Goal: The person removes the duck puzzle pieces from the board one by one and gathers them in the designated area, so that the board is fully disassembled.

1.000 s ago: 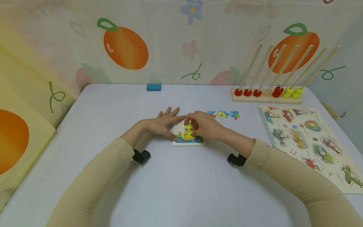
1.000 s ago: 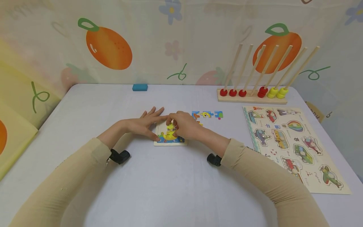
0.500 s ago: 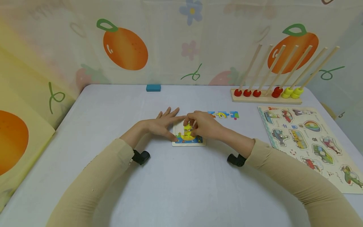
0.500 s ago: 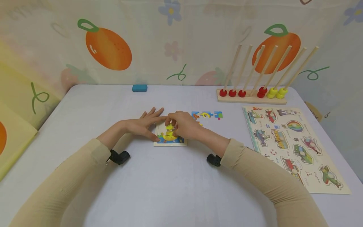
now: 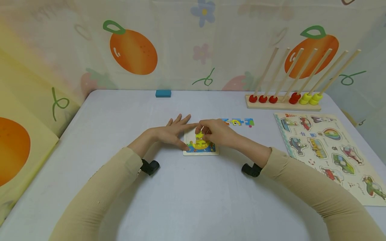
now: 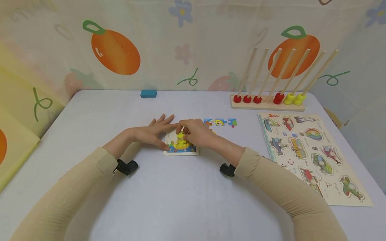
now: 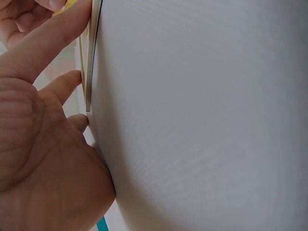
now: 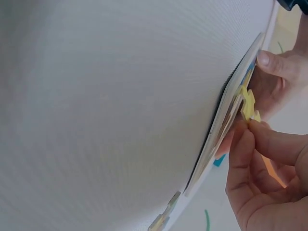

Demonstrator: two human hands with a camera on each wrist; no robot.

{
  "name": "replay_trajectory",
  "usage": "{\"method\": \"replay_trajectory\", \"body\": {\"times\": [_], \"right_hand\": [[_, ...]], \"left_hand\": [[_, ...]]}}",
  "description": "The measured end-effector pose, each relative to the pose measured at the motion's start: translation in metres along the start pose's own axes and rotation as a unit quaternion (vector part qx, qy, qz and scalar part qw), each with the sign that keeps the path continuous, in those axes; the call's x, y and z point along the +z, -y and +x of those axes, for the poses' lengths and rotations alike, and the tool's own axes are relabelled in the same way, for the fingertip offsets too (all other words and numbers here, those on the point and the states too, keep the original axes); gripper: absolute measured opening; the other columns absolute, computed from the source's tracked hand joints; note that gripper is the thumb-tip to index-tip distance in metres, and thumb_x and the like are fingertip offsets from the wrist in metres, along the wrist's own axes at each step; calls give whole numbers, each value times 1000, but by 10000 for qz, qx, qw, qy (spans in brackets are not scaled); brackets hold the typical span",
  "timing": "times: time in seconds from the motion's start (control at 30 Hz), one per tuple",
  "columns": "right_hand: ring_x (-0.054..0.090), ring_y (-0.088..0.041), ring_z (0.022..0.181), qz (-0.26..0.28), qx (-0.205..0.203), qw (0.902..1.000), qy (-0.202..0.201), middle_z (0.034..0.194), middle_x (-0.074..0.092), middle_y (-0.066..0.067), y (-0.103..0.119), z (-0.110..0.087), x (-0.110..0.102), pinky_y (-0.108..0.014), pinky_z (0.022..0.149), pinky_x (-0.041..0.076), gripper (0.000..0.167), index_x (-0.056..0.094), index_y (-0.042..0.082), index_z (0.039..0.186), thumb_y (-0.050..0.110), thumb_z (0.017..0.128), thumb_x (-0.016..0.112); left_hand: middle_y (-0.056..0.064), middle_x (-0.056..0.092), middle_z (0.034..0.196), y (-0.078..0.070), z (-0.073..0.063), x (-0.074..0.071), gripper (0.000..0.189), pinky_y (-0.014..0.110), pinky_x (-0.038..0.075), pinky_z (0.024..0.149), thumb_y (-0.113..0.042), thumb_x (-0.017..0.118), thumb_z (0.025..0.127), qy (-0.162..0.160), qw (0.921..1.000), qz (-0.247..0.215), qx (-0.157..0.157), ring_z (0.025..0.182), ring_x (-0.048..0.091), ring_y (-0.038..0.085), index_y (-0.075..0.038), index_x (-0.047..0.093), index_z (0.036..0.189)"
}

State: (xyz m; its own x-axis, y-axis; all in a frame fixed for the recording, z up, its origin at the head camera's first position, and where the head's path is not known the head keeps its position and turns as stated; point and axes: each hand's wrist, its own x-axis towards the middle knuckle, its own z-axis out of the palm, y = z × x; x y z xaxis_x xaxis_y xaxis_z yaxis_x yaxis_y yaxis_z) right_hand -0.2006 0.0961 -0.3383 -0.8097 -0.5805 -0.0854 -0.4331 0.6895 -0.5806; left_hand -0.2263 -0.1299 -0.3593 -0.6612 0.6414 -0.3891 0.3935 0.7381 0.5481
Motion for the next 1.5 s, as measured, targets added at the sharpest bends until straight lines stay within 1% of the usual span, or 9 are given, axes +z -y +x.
{"method": "replay_trajectory", "body": {"times": [0.17, 0.33, 0.53, 0.7, 0.9, 1.2, 1.33, 1.5], "right_hand": [[69, -21, 91, 168, -86, 9998, 0, 103, 74, -10, 1, -1, -4, -30, 80, 58, 18, 68, 11, 108, 4, 92, 65], [68, -19, 86, 256, 1, 9997, -16, 101, 73, -10, 1, -3, -10, -28, 78, 57, 18, 67, 11, 110, 4, 93, 64], [66, -19, 79, 284, 159, 9994, -122, 94, 71, -10, 0, -5, -20, -25, 71, 53, 22, 65, 9, 114, 4, 93, 65], [62, -21, 83, 150, 280, 9992, -223, 95, 70, -9, -5, -6, -28, -25, 70, 49, 24, 65, 9, 115, 6, 91, 67], [62, -21, 85, 139, 381, 9988, -285, 97, 70, -10, -8, -9, -39, -25, 70, 50, 24, 65, 10, 114, 6, 91, 68], [65, -22, 84, 144, 464, 9983, -318, 98, 70, -12, -20, -13, -54, -29, 73, 55, 22, 66, 10, 112, 5, 91, 67], [65, -21, 85, 120, 495, 9981, -358, 97, 71, -11, -28, -15, -59, -27, 74, 54, 20, 67, 11, 111, 6, 92, 67], [63, -20, 81, 156, 535, 9974, -467, 95, 70, -11, -37, -19, -65, -27, 71, 53, 20, 68, 11, 110, 6, 91, 66]], "left_hand": [[4, -15, 169, 0, 0, 0, 95, 61, -16, 122, -43, 72, 83, -1, 10000, -5, -5, 153, -25, 34, -30, 18, 159], [4, -15, 168, -1, 0, 0, 95, 61, -16, 122, -43, 72, 83, 4, 10000, 10, -15, 153, -26, 33, -28, 17, 159], [5, -15, 168, -1, -1, -1, 96, 61, -16, 122, -43, 72, 83, 9, 10000, 42, -4, 153, -26, 34, -28, 17, 159], [5, -15, 168, 0, 0, -1, 96, 60, -16, 122, -44, 72, 82, -2, 10000, 46, -19, 153, -25, 34, -28, 17, 159], [6, -14, 169, 0, 1, 0, 96, 61, -14, 122, -44, 71, 82, -5, 10000, 65, -14, 153, -24, 35, -28, 17, 159], [6, -13, 169, 0, 0, 0, 96, 61, -14, 122, -43, 71, 81, -6, 10000, 77, -40, 154, -24, 35, -28, 17, 159], [6, -13, 169, 0, 0, 0, 96, 60, -14, 123, -42, 71, 81, -10, 10000, 92, -35, 154, -23, 35, -28, 17, 159], [6, -14, 169, 0, -1, 0, 96, 61, -15, 122, -41, 71, 82, -2, 10000, 51, 4, 154, -24, 35, -27, 17, 159]]}}
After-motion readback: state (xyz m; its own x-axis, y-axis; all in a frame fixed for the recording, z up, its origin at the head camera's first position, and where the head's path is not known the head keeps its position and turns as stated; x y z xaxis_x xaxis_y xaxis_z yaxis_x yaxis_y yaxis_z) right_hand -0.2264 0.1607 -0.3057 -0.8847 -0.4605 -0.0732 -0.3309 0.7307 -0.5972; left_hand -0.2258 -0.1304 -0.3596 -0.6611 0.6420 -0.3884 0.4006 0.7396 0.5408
